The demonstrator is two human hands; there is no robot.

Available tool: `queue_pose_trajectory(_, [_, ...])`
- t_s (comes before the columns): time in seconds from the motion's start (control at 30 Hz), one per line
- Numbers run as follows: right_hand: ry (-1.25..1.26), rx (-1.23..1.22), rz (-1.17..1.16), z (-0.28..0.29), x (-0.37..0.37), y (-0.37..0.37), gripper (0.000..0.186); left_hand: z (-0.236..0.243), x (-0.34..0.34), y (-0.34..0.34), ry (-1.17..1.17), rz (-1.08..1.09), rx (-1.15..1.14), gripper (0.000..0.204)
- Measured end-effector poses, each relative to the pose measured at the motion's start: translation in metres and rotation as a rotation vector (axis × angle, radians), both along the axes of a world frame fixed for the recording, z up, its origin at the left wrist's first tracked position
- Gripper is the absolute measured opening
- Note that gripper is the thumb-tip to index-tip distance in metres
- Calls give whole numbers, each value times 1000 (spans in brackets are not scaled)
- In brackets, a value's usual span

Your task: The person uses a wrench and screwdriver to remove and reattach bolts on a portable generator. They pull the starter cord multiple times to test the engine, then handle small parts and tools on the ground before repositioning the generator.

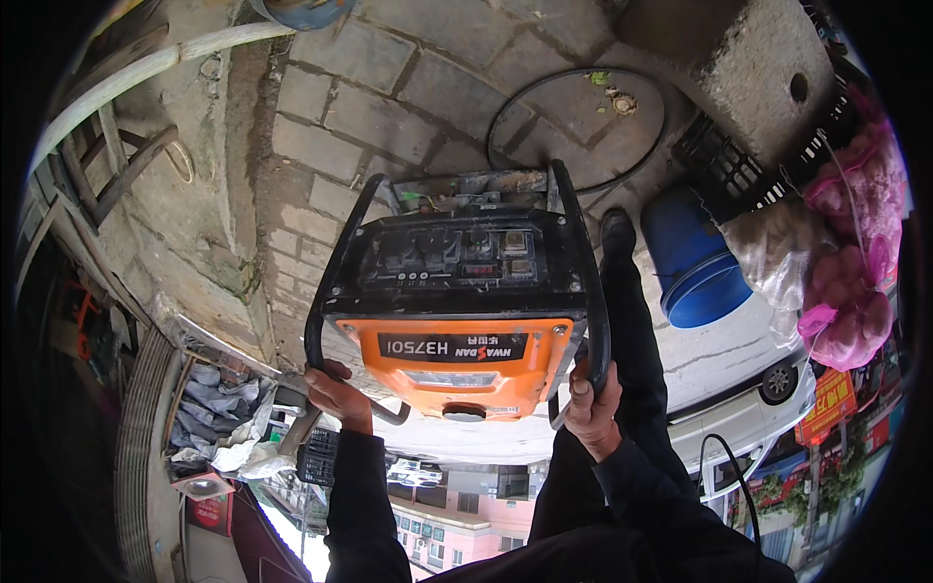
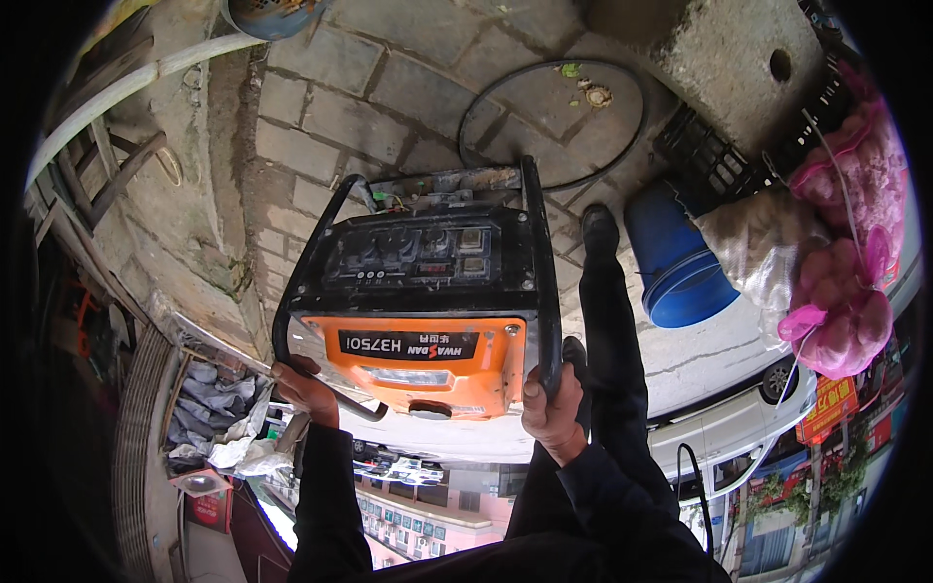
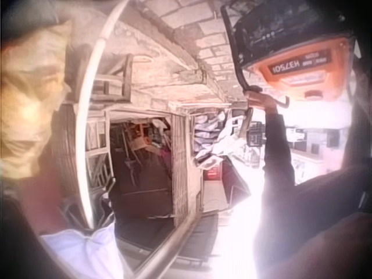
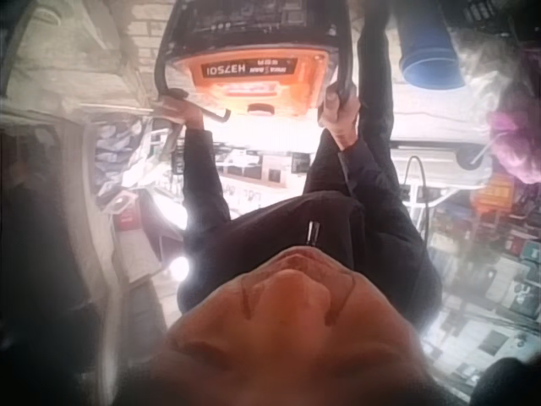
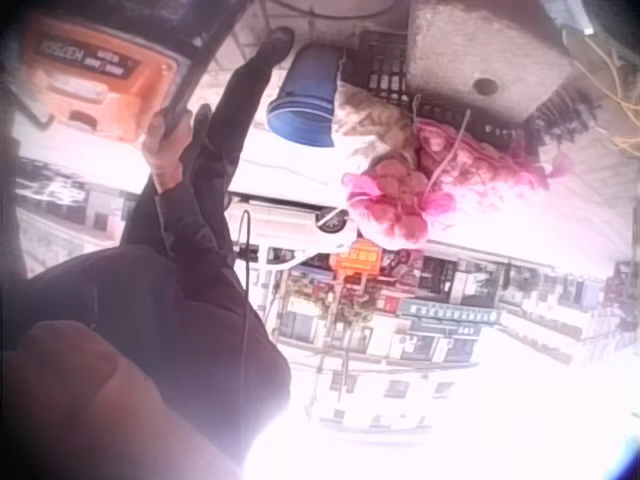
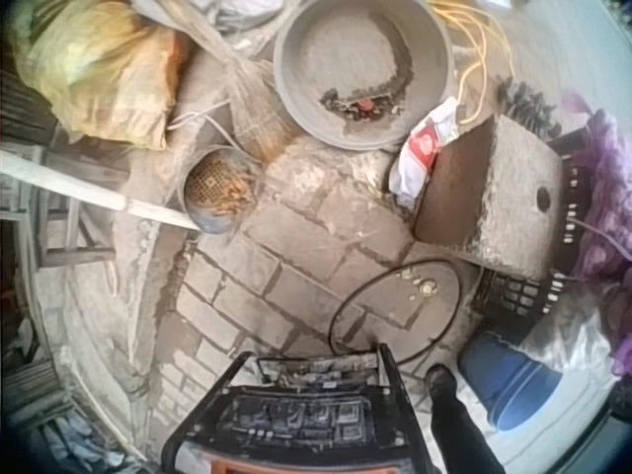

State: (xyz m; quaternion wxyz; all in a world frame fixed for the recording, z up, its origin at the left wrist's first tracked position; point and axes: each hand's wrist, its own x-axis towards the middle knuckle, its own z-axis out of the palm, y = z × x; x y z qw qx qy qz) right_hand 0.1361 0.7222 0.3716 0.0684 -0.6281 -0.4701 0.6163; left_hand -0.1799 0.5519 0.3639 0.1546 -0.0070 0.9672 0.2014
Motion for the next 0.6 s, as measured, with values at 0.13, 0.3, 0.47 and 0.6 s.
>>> queue_pose_trajectory(0.13, [17, -25, -23, 2, -1, 2, 38, 2, -1, 4, -12, -34, 5, 73])
queue_pose_trajectory(0.3, [17, -34, -45, 2, -4, 4, 38, 4, -1, 6, -24, -72, -34, 73])
queue_pose_trajectory(0.47, [22, -5, -63, -2, -3, -1, 41, 2, -2, 8, 1, -106, -44, 72])
queue_pose_trajectory(0.6, [49, -54, -87, -2, -1, -2, 40, 5, 0, 16, -1, -82, -4, 69])
